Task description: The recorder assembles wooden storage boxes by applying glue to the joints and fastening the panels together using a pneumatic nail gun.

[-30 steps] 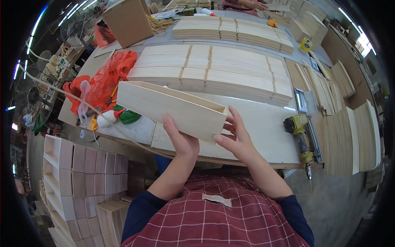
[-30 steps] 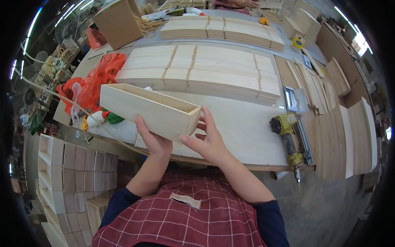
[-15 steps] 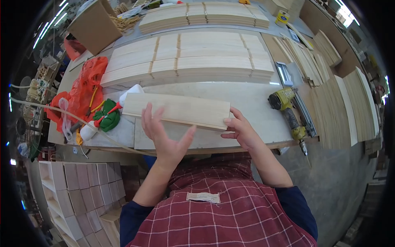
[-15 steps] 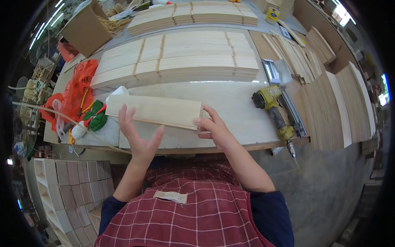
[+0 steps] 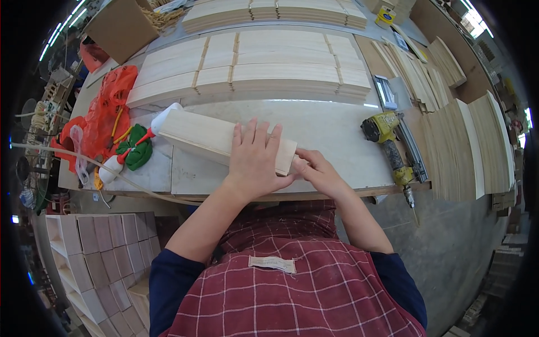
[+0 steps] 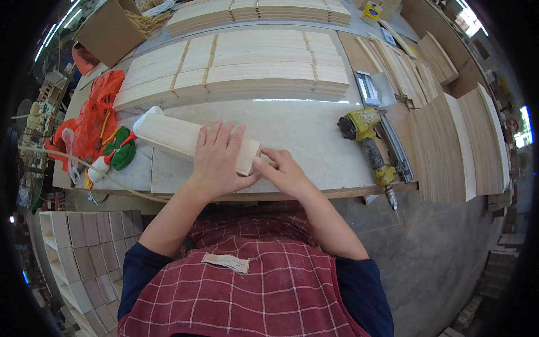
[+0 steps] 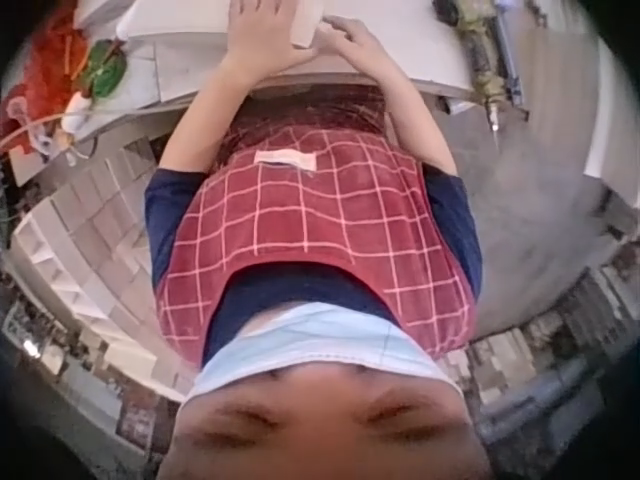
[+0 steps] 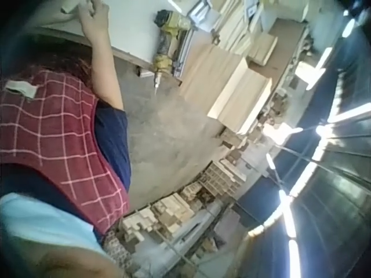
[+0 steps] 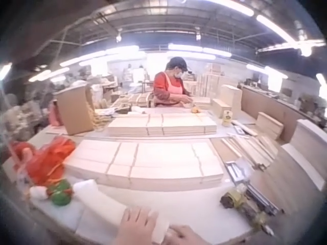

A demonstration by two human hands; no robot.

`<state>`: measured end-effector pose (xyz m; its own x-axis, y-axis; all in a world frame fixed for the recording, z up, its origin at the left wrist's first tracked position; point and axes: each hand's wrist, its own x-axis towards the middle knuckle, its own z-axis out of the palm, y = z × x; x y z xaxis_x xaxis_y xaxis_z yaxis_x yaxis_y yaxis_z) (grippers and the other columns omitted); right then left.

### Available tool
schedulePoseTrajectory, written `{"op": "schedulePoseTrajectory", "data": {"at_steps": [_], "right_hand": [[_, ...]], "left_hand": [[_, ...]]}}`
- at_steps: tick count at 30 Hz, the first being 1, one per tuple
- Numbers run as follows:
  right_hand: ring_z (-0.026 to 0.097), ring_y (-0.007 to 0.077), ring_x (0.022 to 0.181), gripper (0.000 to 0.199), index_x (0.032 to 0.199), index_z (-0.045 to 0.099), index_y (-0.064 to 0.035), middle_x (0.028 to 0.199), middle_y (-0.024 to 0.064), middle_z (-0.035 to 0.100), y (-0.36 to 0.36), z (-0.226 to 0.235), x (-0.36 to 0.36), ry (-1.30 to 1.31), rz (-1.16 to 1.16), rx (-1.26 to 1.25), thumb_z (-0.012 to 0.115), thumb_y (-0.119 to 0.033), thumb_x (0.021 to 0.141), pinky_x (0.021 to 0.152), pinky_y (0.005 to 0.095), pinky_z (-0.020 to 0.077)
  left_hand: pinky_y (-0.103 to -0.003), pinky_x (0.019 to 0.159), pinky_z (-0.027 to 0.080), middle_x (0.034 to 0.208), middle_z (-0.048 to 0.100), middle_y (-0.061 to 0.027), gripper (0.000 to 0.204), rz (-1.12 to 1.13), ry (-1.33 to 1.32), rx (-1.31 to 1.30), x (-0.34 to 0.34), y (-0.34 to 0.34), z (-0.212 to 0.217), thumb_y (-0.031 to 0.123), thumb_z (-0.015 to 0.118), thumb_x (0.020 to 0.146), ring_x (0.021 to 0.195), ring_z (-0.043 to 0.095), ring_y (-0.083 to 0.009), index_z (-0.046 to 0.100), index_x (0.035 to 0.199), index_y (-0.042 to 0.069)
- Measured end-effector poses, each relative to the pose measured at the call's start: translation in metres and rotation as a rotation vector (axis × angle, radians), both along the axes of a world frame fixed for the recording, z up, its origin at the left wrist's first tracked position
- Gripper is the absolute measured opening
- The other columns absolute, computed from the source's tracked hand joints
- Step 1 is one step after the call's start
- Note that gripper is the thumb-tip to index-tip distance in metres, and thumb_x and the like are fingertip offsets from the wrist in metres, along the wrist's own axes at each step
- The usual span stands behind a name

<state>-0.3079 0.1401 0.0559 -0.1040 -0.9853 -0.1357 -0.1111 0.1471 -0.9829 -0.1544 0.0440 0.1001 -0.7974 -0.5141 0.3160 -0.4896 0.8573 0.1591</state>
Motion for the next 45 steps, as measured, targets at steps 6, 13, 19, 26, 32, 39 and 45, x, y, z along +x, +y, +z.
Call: {"op": "schedulePoseTrajectory", "data": {"at_steps": [6, 13, 19, 26, 32, 39, 45], "right_hand": [[0.053, 0.0145, 0.096, 0.044, 0.12, 0.049, -0.0016, 0.111, 0.0083, 0.054, 0.005, -0.01, -0.014, -0.037, -0.096, 0.084, 0.05, -0.034, 0.09, 0.079, 0.0281, 0.0446], [0.055, 0.0139, 0.091, 0.035, 0.109, 0.056, -0.0002, 0.098, 0.0083, 0.06, 0.008, -0.005, -0.011, 0.012, -0.19, -0.001, 0.057, -0.027, 0.087, 0.076, 0.0275, 0.0451], [0.056, 0.0148, 0.089, 0.03, 0.105, 0.057, -0.0001, 0.097, 0.0083, 0.06, 0.009, 0.012, -0.012, 0.157, -0.211, -0.077, 0.061, -0.019, 0.083, 0.074, 0.028, 0.0464], [0.056, 0.0236, 0.092, 0.032, 0.102, 0.057, -0.0013, 0.099, 0.0117, 0.059, 0.034, 0.028, -0.076, 0.755, -0.395, -0.164, 0.066, -0.016, 0.075, 0.08, 0.035, 0.0441], [0.042, 0.0385, 0.108, 0.072, 0.127, 0.036, -0.0027, 0.117, 0.0224, 0.045, 0.08, 0.007, -0.15, 1.317, -0.519, 0.372, 0.069, -0.029, 0.068, 0.093, 0.0423, 0.0359], [0.047, 0.0421, 0.106, 0.087, 0.135, 0.018, -0.0027, 0.117, 0.0263, 0.046, 0.058, -0.009, -0.157, 1.221, -0.504, 0.651, 0.065, -0.024, 0.066, 0.089, 0.045, 0.0403], [0.054, 0.0384, 0.1, 0.082, 0.133, 0.024, -0.0013, 0.105, 0.0287, 0.055, 0.046, -0.001, -0.164, 1.194, -0.551, 0.739, 0.061, -0.021, 0.063, 0.085, 0.0415, 0.0436]], "left_hand": [[-0.056, 0.099, 0.021, 0.12, 0.045, -0.0199, 0.083, 0.102, 0.118, -0.077, 0.006, 0.01, -0.007, 0.047, 0.069, 0.058, 0.119, 0.036, -0.0384, 0.044, 0.122, 0.001], [-0.053, 0.096, 0.027, 0.115, 0.047, -0.0194, 0.078, 0.137, 0.172, -0.082, 0.006, 0.009, -0.017, 0.045, 0.067, 0.058, 0.115, 0.041, -0.0378, 0.048, 0.117, -0.002], [-0.051, 0.092, 0.032, 0.108, 0.05, -0.018, 0.069, 0.114, 0.248, -0.113, 0.002, 0.005, -0.022, 0.041, 0.064, 0.056, 0.106, 0.046, -0.0347, 0.052, 0.109, -0.003], [-0.052, 0.093, 0.03, 0.106, 0.05, -0.0179, 0.067, 0.132, 0.287, -0.11, 0.003, 0.005, -0.025, 0.04, 0.064, 0.054, 0.106, 0.045, -0.0337, 0.055, 0.105, -0.003], [-0.051, 0.094, 0.03, 0.107, 0.05, -0.0174, 0.064, 0.125, 0.278, -0.097, 0.003, 0.006, -0.023, 0.039, 0.063, 0.057, 0.108, 0.044, -0.0353, 0.054, 0.107, 0.0], [-0.056, 0.096, 0.024, 0.109, 0.047, -0.0181, 0.062, 0.164, 0.27, 0.09, -0.004, 0.014, -0.009, 0.036, 0.066, 0.057, 0.113, 0.039, -0.0379, 0.054, 0.108, 0.001], [-0.058, 0.097, 0.021, 0.102, 0.05, -0.0124, 0.047, 0.222, 0.328, 0.083, -0.012, 0.014, -0.021, 0.029, 0.064, 0.06, 0.108, 0.045, -0.0314, 0.056, 0.098, 0.003]]}}
